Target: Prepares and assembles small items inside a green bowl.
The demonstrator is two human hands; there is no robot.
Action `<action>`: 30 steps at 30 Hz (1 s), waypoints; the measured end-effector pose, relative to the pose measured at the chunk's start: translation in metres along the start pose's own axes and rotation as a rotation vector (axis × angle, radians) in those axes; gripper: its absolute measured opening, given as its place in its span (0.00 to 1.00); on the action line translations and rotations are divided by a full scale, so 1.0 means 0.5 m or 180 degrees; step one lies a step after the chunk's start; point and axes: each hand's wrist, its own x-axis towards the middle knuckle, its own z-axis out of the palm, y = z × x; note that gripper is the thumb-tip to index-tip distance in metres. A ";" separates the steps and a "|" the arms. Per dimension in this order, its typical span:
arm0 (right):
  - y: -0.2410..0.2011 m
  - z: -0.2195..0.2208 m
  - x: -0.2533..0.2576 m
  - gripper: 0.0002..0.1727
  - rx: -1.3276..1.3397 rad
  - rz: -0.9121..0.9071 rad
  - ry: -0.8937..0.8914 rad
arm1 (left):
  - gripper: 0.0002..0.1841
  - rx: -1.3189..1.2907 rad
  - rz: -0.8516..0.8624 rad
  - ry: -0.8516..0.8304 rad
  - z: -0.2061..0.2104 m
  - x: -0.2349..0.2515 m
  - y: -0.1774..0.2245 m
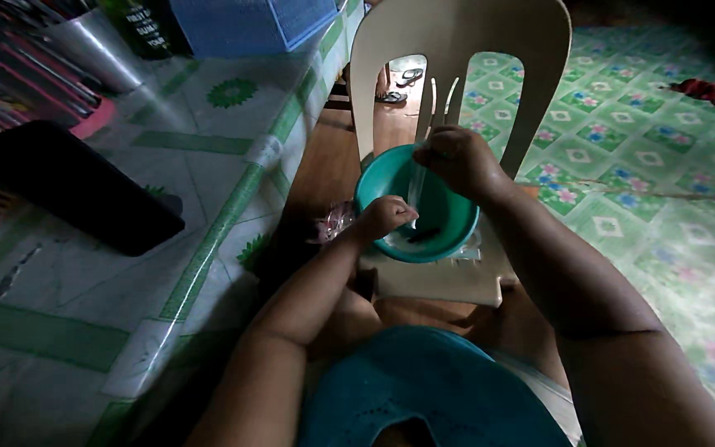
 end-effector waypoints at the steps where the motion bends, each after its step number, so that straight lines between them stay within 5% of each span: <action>1: -0.001 0.002 0.002 0.13 0.0025 0.0056 -0.0004 | 0.14 -0.0052 -0.0052 -0.0018 -0.006 0.004 0.005; 3: -0.001 0.007 0.008 0.12 0.0057 0.0102 -0.0229 | 0.22 -0.0061 -0.0109 -0.0012 -0.029 0.013 0.025; 8: -0.003 0.015 0.020 0.13 -0.0026 -0.0005 -0.0299 | 0.16 0.0164 0.0024 0.0035 -0.089 0.031 0.079; 17: -0.001 0.003 -0.021 0.16 -0.0405 -0.0066 -0.0109 | 0.17 0.0744 0.0649 -0.0796 -0.047 0.043 0.026; 20: 0.018 0.000 -0.060 0.15 -0.0203 0.0047 0.0390 | 0.16 0.0842 0.0645 -0.0751 -0.042 0.060 0.024; 24: 0.091 0.011 -0.135 0.12 0.0303 0.0677 0.1558 | 0.17 0.1008 -0.0424 -0.0820 -0.056 0.091 0.073; 26: 0.127 0.033 -0.173 0.12 0.0488 0.1011 0.1963 | 0.13 0.1110 -0.0387 -0.0481 -0.046 0.100 0.068; 30: 0.163 0.092 -0.232 0.16 0.1251 0.2159 0.1981 | 0.08 0.0978 0.0385 0.1405 -0.018 0.107 0.076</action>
